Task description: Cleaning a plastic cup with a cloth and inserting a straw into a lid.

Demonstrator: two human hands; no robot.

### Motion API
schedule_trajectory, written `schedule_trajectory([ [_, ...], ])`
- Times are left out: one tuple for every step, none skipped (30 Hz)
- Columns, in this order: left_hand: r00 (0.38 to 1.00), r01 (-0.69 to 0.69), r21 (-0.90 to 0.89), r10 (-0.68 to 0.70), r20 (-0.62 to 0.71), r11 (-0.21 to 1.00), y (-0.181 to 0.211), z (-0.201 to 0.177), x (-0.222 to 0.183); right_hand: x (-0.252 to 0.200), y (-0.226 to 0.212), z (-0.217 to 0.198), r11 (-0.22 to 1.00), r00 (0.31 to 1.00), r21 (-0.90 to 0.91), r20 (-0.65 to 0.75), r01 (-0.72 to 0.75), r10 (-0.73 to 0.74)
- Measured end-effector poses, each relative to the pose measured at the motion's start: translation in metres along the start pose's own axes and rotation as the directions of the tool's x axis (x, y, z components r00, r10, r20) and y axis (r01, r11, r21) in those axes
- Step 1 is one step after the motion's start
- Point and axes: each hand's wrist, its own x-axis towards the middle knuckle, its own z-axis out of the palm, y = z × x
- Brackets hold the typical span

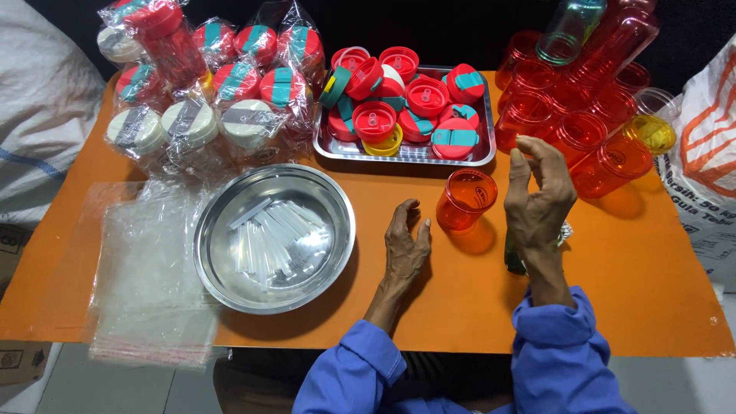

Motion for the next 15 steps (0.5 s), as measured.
schedule_trajectory([
  [1.000, 0.008, -0.010, -0.008, -0.005, 1.000, 0.001, 0.000, 0.000, 0.005, 0.001, -0.001, 1.000, 0.999, 0.011, 0.033, -0.028, 0.028],
  [1.000, 0.015, -0.020, -0.016, -0.009, 1.000, 0.003, 0.000, 0.000, 0.009, 0.003, -0.003, 0.998, 0.996, 0.021, 0.067, -0.057, 0.055],
  [1.000, 0.015, -0.020, -0.016, -0.009, 1.000, 0.002, 0.000, -0.001, 0.013, 0.002, -0.004, 0.998, 0.996, 0.020, 0.066, -0.057, 0.056],
  [0.999, 0.030, -0.027, -0.030, -0.022, 0.999, 0.000, 0.001, -0.001, 0.018, 0.001, -0.006, 0.997, 0.993, 0.044, 0.103, -0.058, 0.053],
  [0.998, 0.043, -0.033, -0.044, -0.035, 0.999, -0.001, 0.002, 0.000, 0.023, 0.001, -0.007, 0.996, 0.989, 0.069, 0.138, -0.059, 0.049],
  [0.999, 0.041, -0.033, -0.042, -0.035, 0.999, 0.000, 0.001, 0.001, 0.028, 0.000, -0.005, 0.996, 0.990, 0.069, 0.136, -0.058, 0.048],
  [0.996, 0.066, -0.049, -0.068, -0.054, 0.997, 0.002, 0.001, 0.000, 0.032, -0.001, -0.004, 0.996, 0.986, 0.067, 0.160, -0.050, 0.038],
  [0.993, 0.090, -0.067, -0.095, -0.072, 0.994, 0.003, 0.000, 0.000, 0.036, -0.002, -0.003, 0.997, 0.983, 0.066, 0.183, -0.041, 0.029],
  [0.993, 0.088, -0.067, -0.093, -0.071, 0.994, 0.006, 0.000, 0.000, 0.039, -0.009, 0.001, 0.997, 0.983, 0.066, 0.181, -0.041, 0.028],
  [0.989, 0.110, -0.079, -0.117, -0.086, 0.991, 0.010, -0.001, 0.001, 0.042, -0.015, 0.004, 0.996, 0.979, 0.085, 0.202, -0.035, 0.017],
  [0.985, 0.133, -0.091, -0.142, -0.102, 0.987, 0.013, -0.002, 0.000, 0.044, -0.022, 0.008, 0.994, 0.974, 0.106, 0.225, -0.029, 0.004],
  [0.985, 0.132, -0.090, -0.141, -0.102, 0.987, 0.010, -0.002, 0.000, 0.044, -0.025, 0.014, 0.994, 0.974, 0.107, 0.225, -0.029, 0.005],
  [0.981, 0.151, -0.095, -0.161, -0.113, 0.984, 0.007, -0.002, 0.002, 0.045, -0.029, 0.021, 0.991, 0.969, 0.133, 0.248, -0.028, -0.005],
  [0.976, 0.169, -0.099, -0.180, -0.123, 0.981, 0.004, -0.002, 0.003, 0.045, -0.033, 0.027, 0.987, 0.963, 0.160, 0.270, -0.028, -0.016],
  [0.976, 0.168, -0.098, -0.179, -0.124, 0.981, 0.014, -0.006, 0.004, 0.042, -0.034, 0.037, 0.987, 0.963, 0.161, 0.268, -0.028, -0.017],
])
